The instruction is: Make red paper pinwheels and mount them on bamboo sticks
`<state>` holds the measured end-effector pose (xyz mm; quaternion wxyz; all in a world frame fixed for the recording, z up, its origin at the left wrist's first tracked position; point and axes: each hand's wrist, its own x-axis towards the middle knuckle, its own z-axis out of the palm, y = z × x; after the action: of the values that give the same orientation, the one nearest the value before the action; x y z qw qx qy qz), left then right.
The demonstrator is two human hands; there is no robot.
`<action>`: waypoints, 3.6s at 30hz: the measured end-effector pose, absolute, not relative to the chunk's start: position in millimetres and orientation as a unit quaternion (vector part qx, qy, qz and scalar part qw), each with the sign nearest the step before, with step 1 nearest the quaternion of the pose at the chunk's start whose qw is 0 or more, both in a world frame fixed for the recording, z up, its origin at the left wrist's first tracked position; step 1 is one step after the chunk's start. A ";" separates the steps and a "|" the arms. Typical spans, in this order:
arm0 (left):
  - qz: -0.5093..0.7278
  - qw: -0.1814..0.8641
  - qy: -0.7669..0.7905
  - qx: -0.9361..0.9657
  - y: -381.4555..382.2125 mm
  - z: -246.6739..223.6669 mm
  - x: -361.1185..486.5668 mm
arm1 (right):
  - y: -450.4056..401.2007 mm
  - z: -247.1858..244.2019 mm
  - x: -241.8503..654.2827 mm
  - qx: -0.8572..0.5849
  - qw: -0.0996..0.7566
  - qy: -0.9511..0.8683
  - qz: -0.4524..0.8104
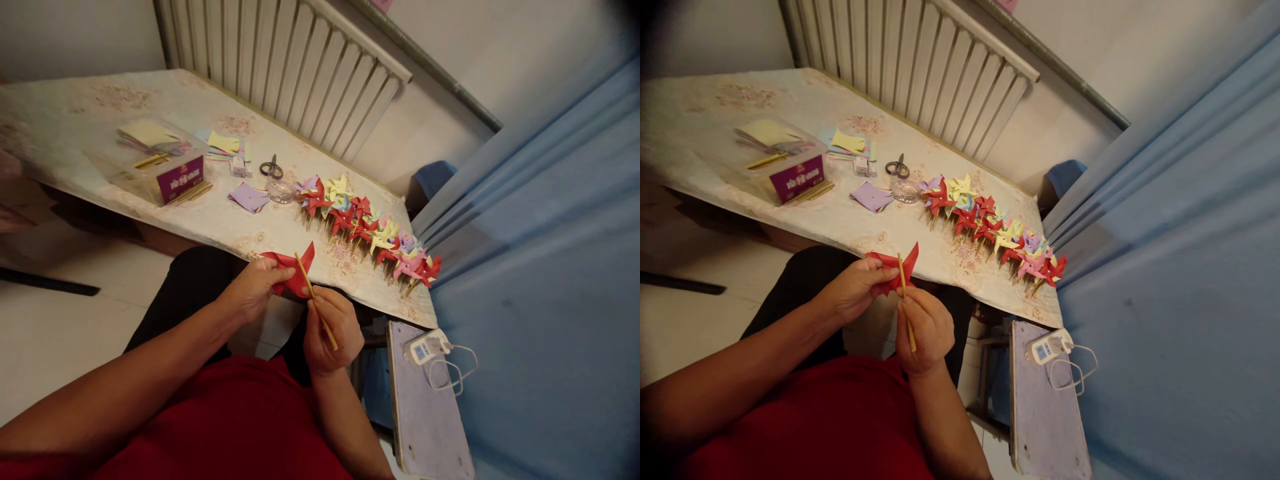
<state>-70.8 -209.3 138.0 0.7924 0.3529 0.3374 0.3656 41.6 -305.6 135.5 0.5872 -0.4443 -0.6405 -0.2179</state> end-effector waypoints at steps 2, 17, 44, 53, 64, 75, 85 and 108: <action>0.366 0.795 0.334 0.350 -209.4 138.8 -71.0 | -305.1 133.3 41.1 -0.448 0.582 -0.642 -0.221; 0.369 0.800 0.296 0.370 -209.0 136.8 -71.7 | -302.6 127.7 39.7 -0.437 0.569 -0.664 -0.209; 0.374 0.786 0.318 0.376 -207.8 131.3 -72.0 | -303.5 122.3 39.5 -0.436 0.562 -0.672 -0.207; 0.380 0.779 0.315 0.388 -206.6 126.1 -72.8 | -303.8 119.9 40.0 -0.439 0.556 -0.674 -0.208; 0.372 0.790 0.313 0.375 -206.5 130.6 -74.2 | -306.3 128.3 37.7 -0.444 0.593 -0.650 -0.169; 0.349 0.838 0.255 0.334 -203.4 128.2 -76.3 | -306.5 147.5 54.8 -0.437 0.766 -0.472 -0.002; 0.346 0.851 0.213 0.331 -200.6 121.8 -77.5 | -304.3 143.8 56.1 -0.458 0.756 -0.467 0.018; 0.344 0.859 0.208 0.317 -198.3 112.0 -76.8 | -304.2 144.2 53.1 -0.493 0.759 -0.422 0.046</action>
<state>-76.8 -198.3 112.0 0.8589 0.3171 0.2082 0.3441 53.1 -304.2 144.2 0.7589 -0.4935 -0.4224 0.0462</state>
